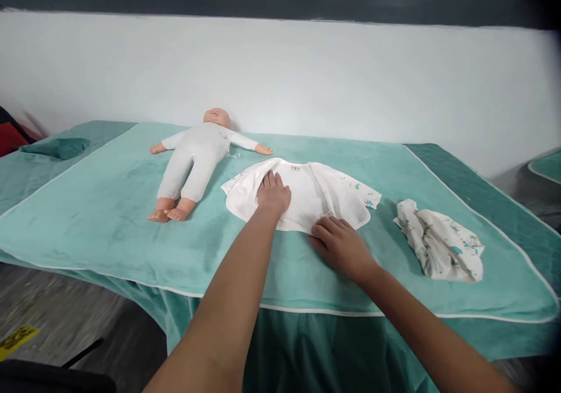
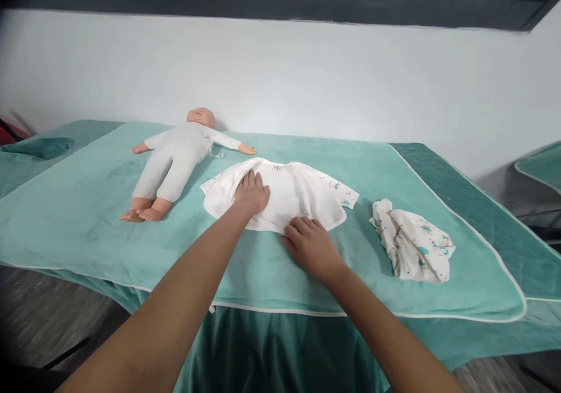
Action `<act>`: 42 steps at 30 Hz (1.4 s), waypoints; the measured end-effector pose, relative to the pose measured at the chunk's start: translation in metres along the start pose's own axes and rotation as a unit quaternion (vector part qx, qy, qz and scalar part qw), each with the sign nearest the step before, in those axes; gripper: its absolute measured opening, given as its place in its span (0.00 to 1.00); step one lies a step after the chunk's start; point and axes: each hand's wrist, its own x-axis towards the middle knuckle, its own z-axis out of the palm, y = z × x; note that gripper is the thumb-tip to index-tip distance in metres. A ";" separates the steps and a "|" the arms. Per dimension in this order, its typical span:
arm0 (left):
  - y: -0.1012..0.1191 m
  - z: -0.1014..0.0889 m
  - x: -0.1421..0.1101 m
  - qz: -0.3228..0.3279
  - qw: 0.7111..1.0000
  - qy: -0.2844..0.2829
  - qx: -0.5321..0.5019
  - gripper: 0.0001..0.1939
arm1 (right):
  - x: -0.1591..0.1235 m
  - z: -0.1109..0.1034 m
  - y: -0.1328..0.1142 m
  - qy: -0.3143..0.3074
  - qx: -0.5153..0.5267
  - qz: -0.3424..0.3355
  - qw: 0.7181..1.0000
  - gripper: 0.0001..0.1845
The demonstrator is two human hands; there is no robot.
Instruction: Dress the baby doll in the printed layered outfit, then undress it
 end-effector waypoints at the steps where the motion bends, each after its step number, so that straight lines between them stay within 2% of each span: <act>1: 0.000 -0.001 0.000 0.000 1.000 -0.004 0.000 0.36 | 0.007 0.001 -0.008 0.004 -0.001 -0.006 1.000 0.09; 6: -0.001 -0.006 0.006 -0.006 0.999 -0.042 0.000 0.37 | 0.052 0.019 -0.051 0.028 0.010 -0.037 0.999 0.12; 11: -0.005 -0.010 0.016 -0.008 0.995 -0.096 -0.003 0.41 | 0.083 0.038 -0.068 0.039 0.028 0.012 0.999 0.15; 15: -0.006 -0.012 0.022 -0.008 0.992 -0.128 -0.001 0.49 | 0.088 0.046 -0.078 0.072 0.045 0.041 0.996 0.17; 20: -0.005 -0.015 0.023 -0.003 0.988 -0.155 0.001 0.52 | 0.085 0.052 -0.095 0.066 0.137 0.002 0.988 0.09; 23: -0.007 -0.012 0.019 0.008 0.989 -0.146 0.000 0.51 | 0.080 0.048 -0.097 0.066 0.160 0.001 0.985 0.10; 25: -0.009 -0.008 0.016 0.022 0.993 -0.116 -0.008 0.49 | 0.074 0.042 -0.093 0.070 0.185 -0.005 0.980 0.07; 28: -0.012 0.000 0.010 0.037 0.998 -0.052 -0.027 0.47 | 0.062 0.031 -0.075 0.088 0.264 -0.003 0.960 0.09; 30: -0.013 0.005 0.008 0.041 0.998 -0.021 -0.035 0.45 | 0.052 0.024 -0.051 0.122 0.305 0.025 0.944 0.09; 33: -0.014 0.009 0.006 0.047 0.998 0.001 -0.040 0.44 | 0.034 0.019 0.002 0.197 0.279 0.130 0.931 0.09; 35: -0.014 0.010 0.006 0.049 0.998 0.004 -0.042 0.44 | 0.019 0.020 0.038 0.229 0.175 0.226 0.930 0.11; 38: -0.015 0.009 0.007 0.049 0.998 0.008 -0.043 0.44 | -0.004 0.027 0.075 0.175 0.054 0.310 0.933 0.20; 40: -0.015 0.009 0.007 0.048 0.998 0.011 -0.042 0.44 | -0.015 0.033 0.089 0.144 0.040 0.324 0.934 0.23; 42: -0.015 0.009 0.006 0.046 0.998 0.011 -0.042 0.43 | -0.022 0.037 0.100 0.158 0.053 0.321 0.932 0.23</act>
